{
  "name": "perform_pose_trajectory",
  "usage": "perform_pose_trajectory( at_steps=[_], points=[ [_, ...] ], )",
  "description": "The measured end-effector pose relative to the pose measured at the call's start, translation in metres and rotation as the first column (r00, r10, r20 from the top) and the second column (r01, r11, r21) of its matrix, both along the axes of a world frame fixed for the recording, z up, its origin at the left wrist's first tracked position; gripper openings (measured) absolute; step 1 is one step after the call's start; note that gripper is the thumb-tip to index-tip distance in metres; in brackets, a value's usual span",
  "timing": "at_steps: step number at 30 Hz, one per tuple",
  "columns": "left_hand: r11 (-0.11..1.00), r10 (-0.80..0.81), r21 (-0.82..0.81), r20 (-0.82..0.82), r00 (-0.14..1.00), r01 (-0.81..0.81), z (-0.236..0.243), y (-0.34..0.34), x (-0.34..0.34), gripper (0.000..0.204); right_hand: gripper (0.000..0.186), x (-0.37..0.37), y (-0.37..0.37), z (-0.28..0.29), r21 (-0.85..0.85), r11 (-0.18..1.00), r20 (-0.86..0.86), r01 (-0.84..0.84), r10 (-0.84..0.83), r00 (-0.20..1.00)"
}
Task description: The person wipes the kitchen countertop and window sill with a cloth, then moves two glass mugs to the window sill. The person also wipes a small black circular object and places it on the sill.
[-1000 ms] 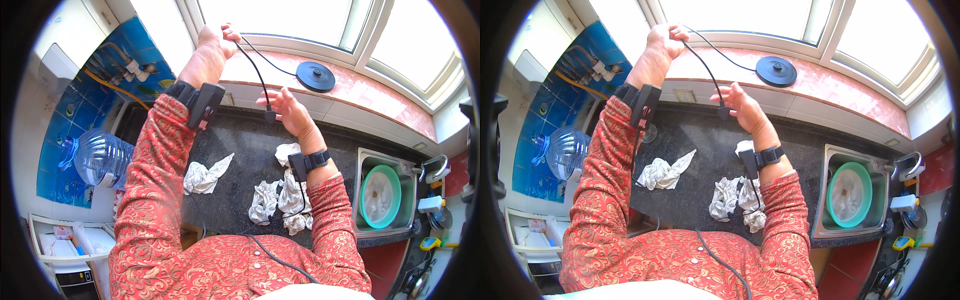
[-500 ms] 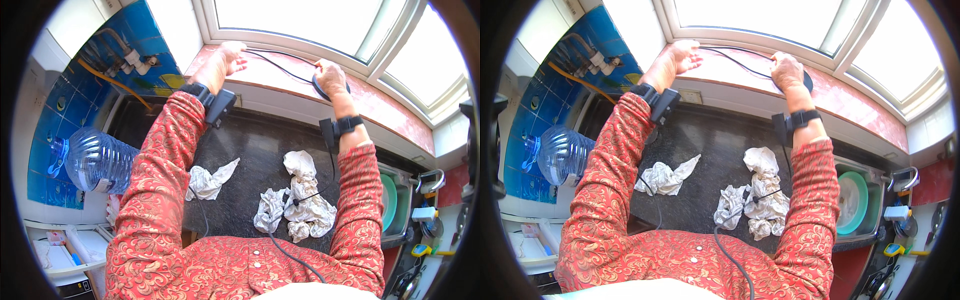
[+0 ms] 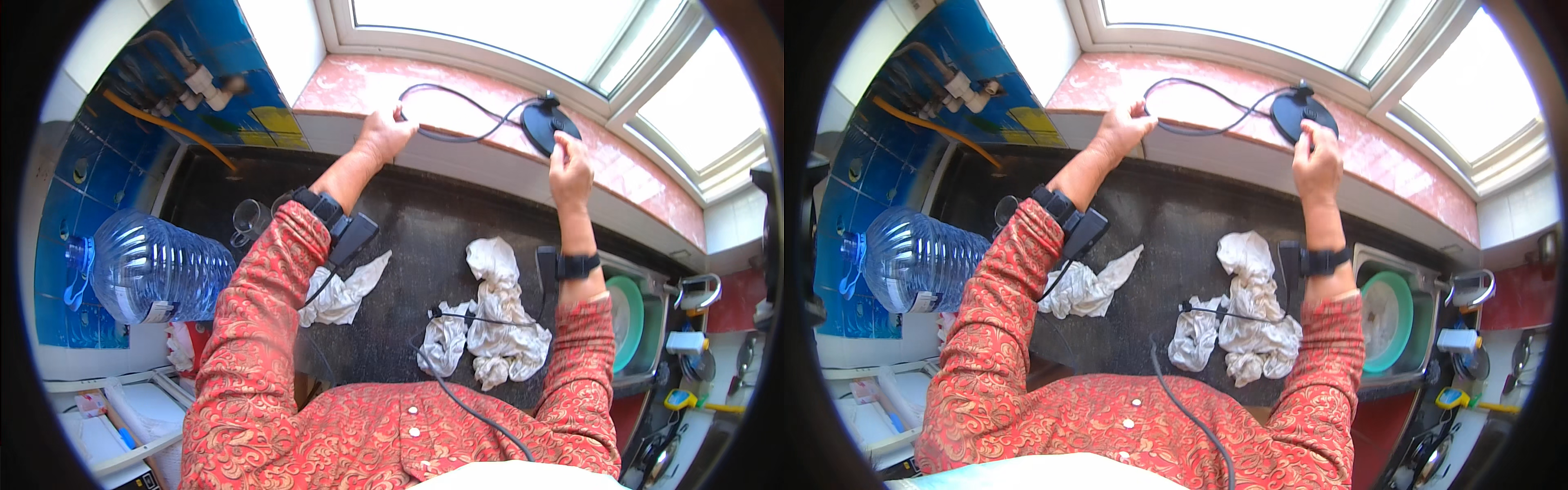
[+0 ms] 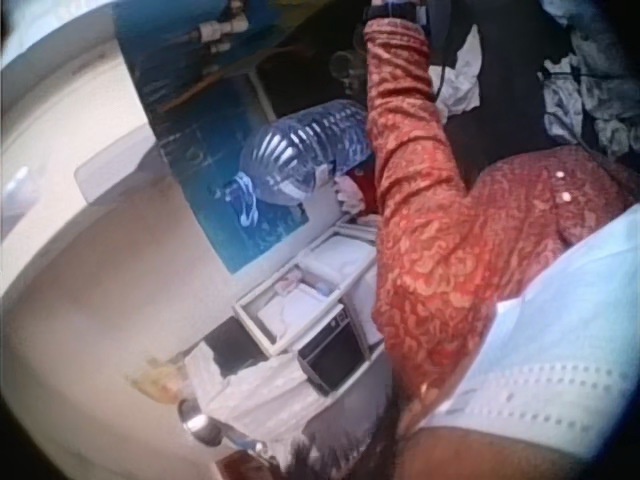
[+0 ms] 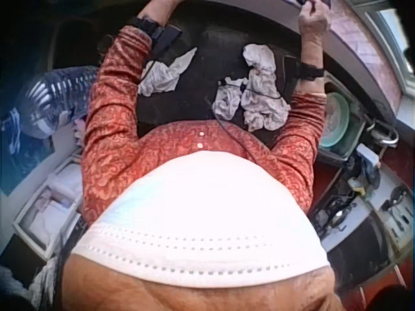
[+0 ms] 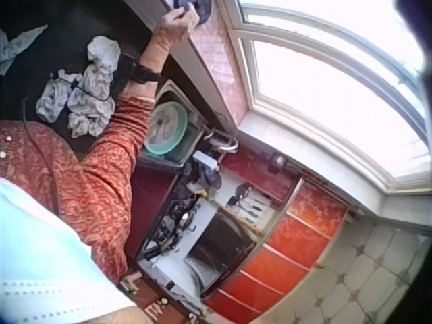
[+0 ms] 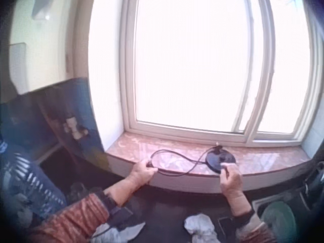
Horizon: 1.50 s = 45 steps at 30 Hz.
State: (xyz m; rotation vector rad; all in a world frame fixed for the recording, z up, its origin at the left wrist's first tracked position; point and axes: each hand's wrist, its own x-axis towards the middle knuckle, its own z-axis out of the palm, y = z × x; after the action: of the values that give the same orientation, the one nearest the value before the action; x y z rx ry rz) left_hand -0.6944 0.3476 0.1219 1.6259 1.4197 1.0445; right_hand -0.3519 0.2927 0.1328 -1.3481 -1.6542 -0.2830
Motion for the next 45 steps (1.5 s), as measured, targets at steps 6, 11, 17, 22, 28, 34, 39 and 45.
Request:
perform_pose_trajectory(
  at_steps=[6, 11, 17, 22, 28, 34, 39, 45],
  points=[
    [0.903, 0.179, 0.400, -0.682, 0.709, 0.156, 0.003, 0.055, 0.019, 0.043, 0.047, -0.008, -0.133, -0.087, -0.590, 0.805, 0.008, -0.060, 0.080, 0.997],
    [0.853, 0.161, 0.352, -0.880, 0.447, 0.386, -0.002, 0.048, 0.030, 0.029, 0.069, -0.032, -0.165, -0.151, -0.757, 0.653, 0.167, -0.021, 0.225, 0.960],
    [0.792, 0.131, 0.601, -0.341, 0.931, 0.109, -0.031, -0.034, -0.003, 0.047, 0.036, -0.030, -0.138, -0.162, -0.804, 0.591, -0.122, -0.060, -0.065, 0.990],
    [0.918, 0.118, 0.396, -0.299, 0.947, 0.011, -0.096, -0.157, -0.069, 0.033, 0.026, -0.082, -0.091, -0.071, -0.417, 0.483, -0.868, -0.770, 0.041, 0.495],
    [0.984, 0.005, 0.141, -0.624, 0.782, 0.106, -0.166, -0.259, -0.121, 0.048, 0.033, -0.195, 0.051, 0.021, -0.206, 0.908, -0.086, -0.365, 0.355, 0.931],
    [0.978, 0.040, 0.190, -0.593, 0.804, 0.092, -0.187, -0.265, -0.126, 0.055, 0.044, -0.316, 0.129, -0.019, -0.403, 0.912, 0.462, 0.080, 0.127, 0.878],
    [0.974, 0.030, 0.199, -0.582, 0.812, 0.107, -0.188, -0.265, -0.127, 0.052, 0.045, -0.355, 0.196, -0.010, -0.555, 0.827, 0.446, 0.091, 0.204, 0.871],
    [0.971, 0.048, 0.224, -0.546, 0.836, 0.090, -0.191, -0.265, -0.130, 0.049, 0.036, -0.413, 0.223, -0.007, -0.503, 0.864, 0.428, -0.037, 0.286, 0.857]
  ],
)
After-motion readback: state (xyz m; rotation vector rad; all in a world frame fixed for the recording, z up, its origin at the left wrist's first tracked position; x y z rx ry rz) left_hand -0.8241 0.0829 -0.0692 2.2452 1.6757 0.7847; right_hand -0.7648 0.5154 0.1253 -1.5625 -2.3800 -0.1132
